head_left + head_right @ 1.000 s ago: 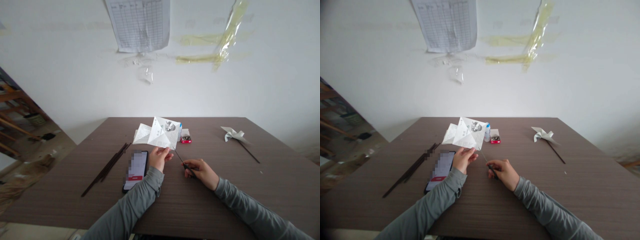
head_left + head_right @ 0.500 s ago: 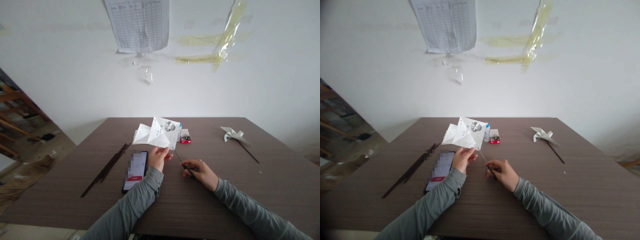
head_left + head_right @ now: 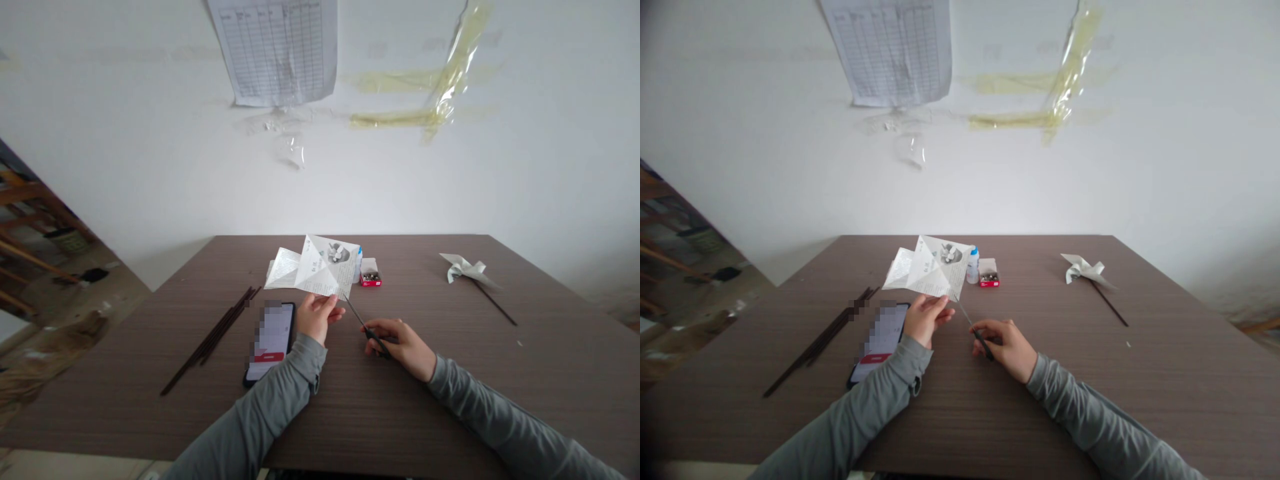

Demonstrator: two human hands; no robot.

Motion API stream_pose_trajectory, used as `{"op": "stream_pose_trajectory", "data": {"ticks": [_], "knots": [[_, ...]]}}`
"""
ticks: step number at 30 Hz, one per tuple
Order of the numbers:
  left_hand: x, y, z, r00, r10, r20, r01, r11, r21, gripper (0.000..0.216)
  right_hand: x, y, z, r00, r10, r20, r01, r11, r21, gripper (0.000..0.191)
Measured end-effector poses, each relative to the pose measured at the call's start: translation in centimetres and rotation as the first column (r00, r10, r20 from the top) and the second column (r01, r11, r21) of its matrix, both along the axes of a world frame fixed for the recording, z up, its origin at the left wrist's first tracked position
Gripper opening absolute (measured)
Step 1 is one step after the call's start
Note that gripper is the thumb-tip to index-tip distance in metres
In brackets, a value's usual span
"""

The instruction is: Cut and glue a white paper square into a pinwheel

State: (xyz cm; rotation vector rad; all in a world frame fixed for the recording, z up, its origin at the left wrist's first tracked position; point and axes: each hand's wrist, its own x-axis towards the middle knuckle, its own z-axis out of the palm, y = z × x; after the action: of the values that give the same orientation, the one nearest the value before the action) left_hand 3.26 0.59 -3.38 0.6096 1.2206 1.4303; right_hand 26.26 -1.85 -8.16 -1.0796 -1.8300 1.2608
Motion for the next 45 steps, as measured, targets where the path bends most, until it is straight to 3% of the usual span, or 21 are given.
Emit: {"op": "stream_pose_trajectory", "data": {"ticks": [13, 45], "knots": [[-0.1, -0.1, -0.2, 1.000, -0.010, -0.023, 0.011, 1.000, 0.026, 0.045, 0.1, 0.3, -0.5, 1.000, 0.014, -0.020, -0.014, 1.000, -0.019, 0.069], [0.1, -0.3, 0.0, 0.997, -0.072, -0.012, 0.072, 0.997, -0.013, 0.039, -0.8, 0.1, 1.1, 0.997, -0.080, 0.010, 0.081, 0.997, -0.012, 0.079]]}}
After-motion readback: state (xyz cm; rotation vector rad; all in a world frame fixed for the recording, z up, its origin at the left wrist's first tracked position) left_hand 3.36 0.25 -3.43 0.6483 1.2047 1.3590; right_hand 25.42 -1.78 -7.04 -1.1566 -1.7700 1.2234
